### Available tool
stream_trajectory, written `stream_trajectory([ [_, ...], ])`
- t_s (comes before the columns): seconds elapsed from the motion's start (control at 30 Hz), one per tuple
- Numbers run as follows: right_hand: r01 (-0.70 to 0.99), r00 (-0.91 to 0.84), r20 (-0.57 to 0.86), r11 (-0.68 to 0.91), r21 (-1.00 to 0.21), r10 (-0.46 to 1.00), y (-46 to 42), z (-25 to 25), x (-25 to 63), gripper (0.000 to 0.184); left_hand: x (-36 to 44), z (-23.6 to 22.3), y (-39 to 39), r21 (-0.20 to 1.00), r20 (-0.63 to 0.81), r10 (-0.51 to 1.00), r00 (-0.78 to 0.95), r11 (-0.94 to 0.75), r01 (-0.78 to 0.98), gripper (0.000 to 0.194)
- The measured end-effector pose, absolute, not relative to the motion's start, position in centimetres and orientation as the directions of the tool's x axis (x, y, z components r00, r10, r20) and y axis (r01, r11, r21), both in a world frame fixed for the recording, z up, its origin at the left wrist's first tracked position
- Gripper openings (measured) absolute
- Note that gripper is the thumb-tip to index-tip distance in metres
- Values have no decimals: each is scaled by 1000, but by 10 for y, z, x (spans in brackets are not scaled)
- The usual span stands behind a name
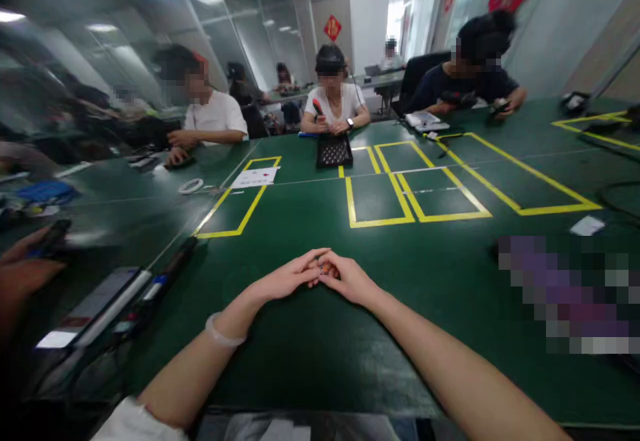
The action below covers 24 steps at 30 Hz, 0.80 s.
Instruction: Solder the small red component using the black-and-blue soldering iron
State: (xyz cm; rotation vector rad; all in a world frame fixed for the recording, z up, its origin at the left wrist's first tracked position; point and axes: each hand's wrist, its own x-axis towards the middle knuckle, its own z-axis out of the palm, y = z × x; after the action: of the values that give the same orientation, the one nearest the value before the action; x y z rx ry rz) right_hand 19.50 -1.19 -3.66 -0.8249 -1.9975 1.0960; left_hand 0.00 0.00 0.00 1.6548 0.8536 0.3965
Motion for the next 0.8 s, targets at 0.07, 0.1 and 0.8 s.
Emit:
stream_trajectory([
  [0.07, 193, -521, 272, 422, -885, 809, -10, -39, 196, 15, 1, 0, 2, 948, -146, 750, 645, -80, 308, 56],
  [0.1, 194, -507, 268, 411, -891, 819, -9, -39, 197, 15, 1, 1, 2, 945, -126, 766, 630, -101, 312, 54],
  [0.8, 149, -438, 198, 288, -946, 877, -1, -44, 201, 22, 9, 5, -12, 600, 139, 849, 509, -481, 639, 19],
])
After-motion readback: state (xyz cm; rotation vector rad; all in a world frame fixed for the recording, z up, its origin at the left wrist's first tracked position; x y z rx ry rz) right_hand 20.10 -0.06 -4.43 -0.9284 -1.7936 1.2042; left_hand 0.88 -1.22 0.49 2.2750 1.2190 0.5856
